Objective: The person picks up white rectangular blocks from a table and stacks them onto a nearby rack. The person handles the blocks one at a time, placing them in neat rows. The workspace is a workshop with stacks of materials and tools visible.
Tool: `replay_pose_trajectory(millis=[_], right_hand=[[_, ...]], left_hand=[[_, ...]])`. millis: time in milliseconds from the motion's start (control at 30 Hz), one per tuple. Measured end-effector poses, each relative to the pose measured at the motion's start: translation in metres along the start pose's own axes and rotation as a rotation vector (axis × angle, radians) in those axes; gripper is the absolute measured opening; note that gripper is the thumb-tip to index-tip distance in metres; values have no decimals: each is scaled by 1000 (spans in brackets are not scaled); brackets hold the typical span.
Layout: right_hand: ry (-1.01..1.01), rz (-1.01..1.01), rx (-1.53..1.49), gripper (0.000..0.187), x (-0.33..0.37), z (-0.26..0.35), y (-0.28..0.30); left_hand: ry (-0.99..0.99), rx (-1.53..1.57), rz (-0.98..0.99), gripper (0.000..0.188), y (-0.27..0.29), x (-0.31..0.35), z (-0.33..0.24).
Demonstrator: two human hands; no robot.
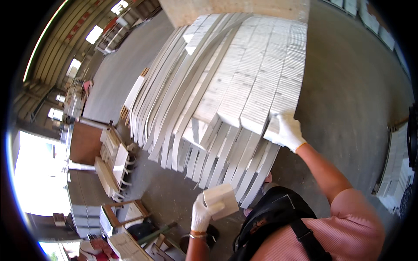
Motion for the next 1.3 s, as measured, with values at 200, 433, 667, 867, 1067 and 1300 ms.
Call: replay_pose_trajectory(millis=[200, 433, 667, 867, 1067, 1300], right_hand=[[-49, 299, -46, 86, 62, -27, -2], [232, 729, -401, 99, 206, 66, -65], [367, 1344, -790, 82, 431, 178, -137], [481, 1733, -583, 71, 562, 248, -162], [583, 1777, -500, 49, 643, 298, -196], [460, 1804, -452, 54, 717, 360, -245]], left_hand=[[160, 297, -432, 60, -27, 178, 125], [47, 682, -823, 58, -101, 372, 226], [30, 896, -1351, 49, -219, 580, 281], [-97, 1156, -1776, 46, -314, 681, 319], [-238, 1353, -2067, 44, -343, 758, 357], [-454, 1382, -2140, 49, -261, 873, 416]])
Point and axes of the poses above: each hand's wrist, its own x-axis away from the middle knuckle, its own y-axis out of the back of the hand, z = x × y, the point moved 4 cm from there along -x, towards the middle knuckle, and after that the axes turned 6 degrees about z, right-handed, at the moved point
